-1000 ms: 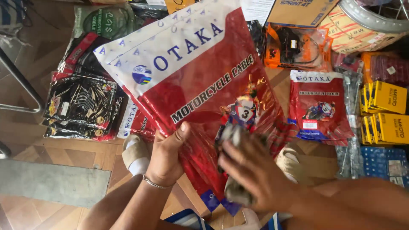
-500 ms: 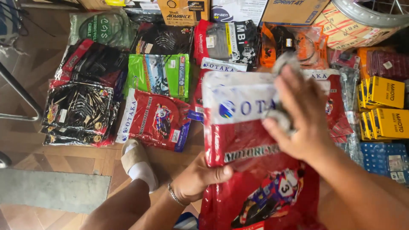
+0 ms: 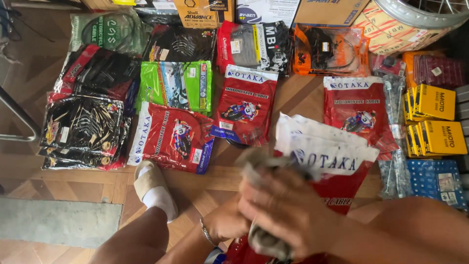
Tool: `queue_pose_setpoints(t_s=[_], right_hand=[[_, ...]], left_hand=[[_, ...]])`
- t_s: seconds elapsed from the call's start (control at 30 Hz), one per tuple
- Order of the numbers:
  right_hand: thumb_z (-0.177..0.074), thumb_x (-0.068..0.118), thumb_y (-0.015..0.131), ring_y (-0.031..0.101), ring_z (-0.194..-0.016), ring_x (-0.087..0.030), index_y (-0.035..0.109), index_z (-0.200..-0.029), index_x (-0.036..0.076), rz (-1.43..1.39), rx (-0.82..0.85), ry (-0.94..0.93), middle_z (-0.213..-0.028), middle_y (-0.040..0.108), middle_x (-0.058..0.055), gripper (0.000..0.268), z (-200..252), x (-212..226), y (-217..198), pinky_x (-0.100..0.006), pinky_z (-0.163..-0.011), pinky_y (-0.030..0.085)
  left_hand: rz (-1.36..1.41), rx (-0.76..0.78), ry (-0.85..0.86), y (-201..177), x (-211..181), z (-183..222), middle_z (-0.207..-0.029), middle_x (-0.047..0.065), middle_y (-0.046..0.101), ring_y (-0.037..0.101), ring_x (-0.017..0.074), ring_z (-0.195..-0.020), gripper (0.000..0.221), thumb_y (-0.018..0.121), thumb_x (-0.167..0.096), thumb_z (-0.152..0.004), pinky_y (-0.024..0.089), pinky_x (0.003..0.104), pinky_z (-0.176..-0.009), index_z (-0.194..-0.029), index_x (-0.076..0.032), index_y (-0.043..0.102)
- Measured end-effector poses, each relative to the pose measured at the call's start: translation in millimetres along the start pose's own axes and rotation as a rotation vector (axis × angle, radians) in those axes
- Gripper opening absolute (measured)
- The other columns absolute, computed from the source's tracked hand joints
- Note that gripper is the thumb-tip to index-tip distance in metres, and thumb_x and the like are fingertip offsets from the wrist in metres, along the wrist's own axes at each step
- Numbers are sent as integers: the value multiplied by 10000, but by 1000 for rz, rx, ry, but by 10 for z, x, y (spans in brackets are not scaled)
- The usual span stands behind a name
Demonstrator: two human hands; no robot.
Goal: Wiping dust off of plastic packaging containing motorcycle parts using a cloth.
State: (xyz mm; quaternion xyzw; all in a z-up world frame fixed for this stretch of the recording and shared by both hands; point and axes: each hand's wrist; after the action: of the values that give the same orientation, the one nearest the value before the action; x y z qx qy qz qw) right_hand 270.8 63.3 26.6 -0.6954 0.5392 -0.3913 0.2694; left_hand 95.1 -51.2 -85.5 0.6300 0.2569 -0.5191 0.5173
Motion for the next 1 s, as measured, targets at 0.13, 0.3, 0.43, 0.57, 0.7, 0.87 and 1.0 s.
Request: queue_pose_setpoints(t_s=[0.13, 0.3, 0.43, 0.57, 0.7, 0.87, 1.0], right_hand=[[-1013, 263, 606, 539, -1454, -299, 662, -1412, 71, 60, 111, -195, -1485, 634, -129, 447, -31, -9, -29, -487, -1253, 323], [-1032, 293, 615, 501, -1436, -334, 595, -1400, 54, 159, -101, -13, -1478, 567, -170, 439, -94, -478, -199, -536, -1229, 312], [-1068, 230, 554, 443, -1518, -391, 481, -1507, 4, 167, -227, 236, -1602, 432, -214, 498, -45, -806, -409, -534, -1285, 351], [-1065, 217, 542, 408, -1548, -429, 430, -1550, -13, 218, -196, 381, -1648, 382, -246, 548, 22, -850, -412, -541, -1280, 328], [-1018, 249, 590, 375, -1543, -446, 416, -1546, -15, 204, -164, 391, -1641, 364, -261, 616, 70, -753, -261, -549, -1273, 289], [-928, 312, 672, 360, -1515, -452, 416, -1523, 6, 124, -68, 327, -1609, 372, -255, 717, 67, -490, -86, -586, -1266, 232], [-892, 385, 687, 327, -1530, -458, 399, -1532, 12, -106, 48, 280, -1615, 369, -257, 795, 34, -237, 32, -602, -1256, 204]], left_hand=[[-392, 12, 50, -58, 122, 38, -1377, 22, 646, 613, 136, -1278, 380, 633, -35, -1016, 507, 308, -1080, -1396, -39, 621], [109, -76, -73, 165, -753, -32, -1171, 66, 726, 664, 146, -1084, 431, 774, -46, -888, 538, 316, -983, -1292, 24, 643], [43, -131, -40, 106, -1059, 43, -1202, 63, 762, 667, 131, -1078, 463, 793, -113, -912, 529, 295, -974, -1336, 28, 675], [123, -265, -73, -2, -1080, 170, -1133, 88, 780, 674, 166, -988, 455, 804, -130, -897, 537, 321, -887, -1303, 55, 713], [228, -430, 177, -26, -1182, 205, -1259, 103, 726, 661, 180, -1102, 548, 779, -145, -896, 522, 339, -955, -1391, 9, 604], [503, -592, 362, -198, -1048, 230, -1284, 124, 688, 674, 251, -1159, 518, 746, -160, -921, 557, 427, -994, -1384, -6, 570], [562, -805, 421, -271, -983, 201, -1232, 74, 689, 657, 233, -1127, 394, 677, -169, -977, 548, 427, -966, -1346, -64, 587]])
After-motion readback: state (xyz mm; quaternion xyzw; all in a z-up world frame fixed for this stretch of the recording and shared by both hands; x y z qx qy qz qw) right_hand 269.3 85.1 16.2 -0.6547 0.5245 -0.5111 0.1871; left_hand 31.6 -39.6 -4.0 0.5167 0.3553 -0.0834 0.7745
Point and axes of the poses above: each hand's wrist, its own z-axis away from the middle knuckle, its own y-axis out of the palm, x = y × z
